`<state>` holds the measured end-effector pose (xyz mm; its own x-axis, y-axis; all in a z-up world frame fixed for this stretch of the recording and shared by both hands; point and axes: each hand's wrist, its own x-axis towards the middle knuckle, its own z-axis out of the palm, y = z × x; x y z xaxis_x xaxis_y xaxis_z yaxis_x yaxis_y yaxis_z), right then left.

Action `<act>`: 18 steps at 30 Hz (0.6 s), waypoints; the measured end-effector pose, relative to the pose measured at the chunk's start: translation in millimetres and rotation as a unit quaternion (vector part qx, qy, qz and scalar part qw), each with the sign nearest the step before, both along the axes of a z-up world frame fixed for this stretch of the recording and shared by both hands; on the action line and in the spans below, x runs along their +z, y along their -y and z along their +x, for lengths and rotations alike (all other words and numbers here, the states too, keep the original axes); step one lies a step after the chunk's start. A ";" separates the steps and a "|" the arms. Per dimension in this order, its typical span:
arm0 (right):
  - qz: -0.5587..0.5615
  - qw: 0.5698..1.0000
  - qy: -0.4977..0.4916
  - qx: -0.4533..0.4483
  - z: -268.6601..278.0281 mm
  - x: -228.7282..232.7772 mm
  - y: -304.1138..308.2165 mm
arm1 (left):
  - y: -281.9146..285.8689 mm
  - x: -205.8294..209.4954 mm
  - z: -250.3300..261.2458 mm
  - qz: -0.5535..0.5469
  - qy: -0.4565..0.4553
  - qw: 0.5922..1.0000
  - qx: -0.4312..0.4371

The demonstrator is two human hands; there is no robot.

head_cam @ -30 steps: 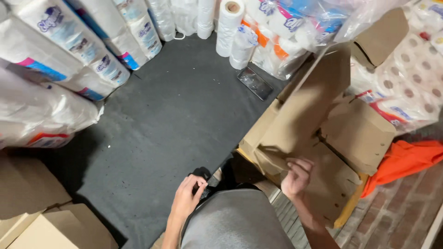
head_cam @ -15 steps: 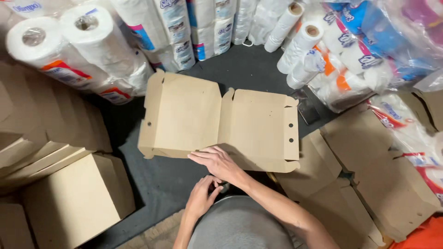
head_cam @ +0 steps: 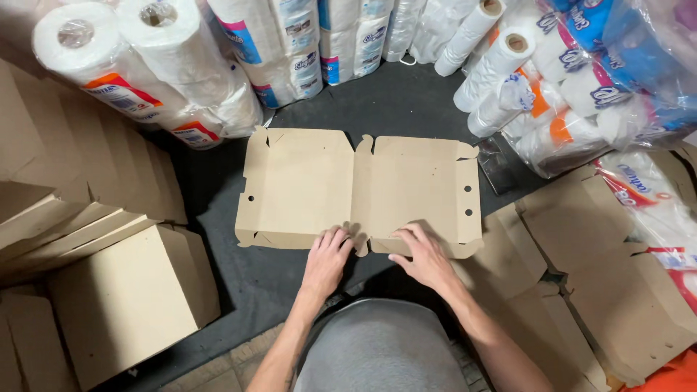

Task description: The person folds cardboard boxes by hand on a dark table, repeating the process with multiple boxes and placing the finished ones into a stack.

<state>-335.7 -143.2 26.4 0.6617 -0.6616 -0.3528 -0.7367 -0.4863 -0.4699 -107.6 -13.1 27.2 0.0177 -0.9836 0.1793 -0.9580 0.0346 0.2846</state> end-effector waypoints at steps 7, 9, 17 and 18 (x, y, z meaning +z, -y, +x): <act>-0.070 0.996 0.007 -0.048 -10.4 27.9 21.1 | 39.9 -57.2 21.8 -0.008 0.003 0.996 -0.088; -0.082 0.996 0.015 -0.042 -5.4 27.8 21.0 | 44.8 -53.1 18.9 0.002 -0.024 0.996 -0.083; -0.137 0.989 0.041 0.043 16.3 25.8 27.2 | 58.8 -31.4 -3.4 0.014 -0.038 0.998 -0.052; -0.155 0.985 0.045 0.065 18.2 19.4 28.2 | 60.0 -32.5 -7.0 0.017 -0.034 0.998 -0.050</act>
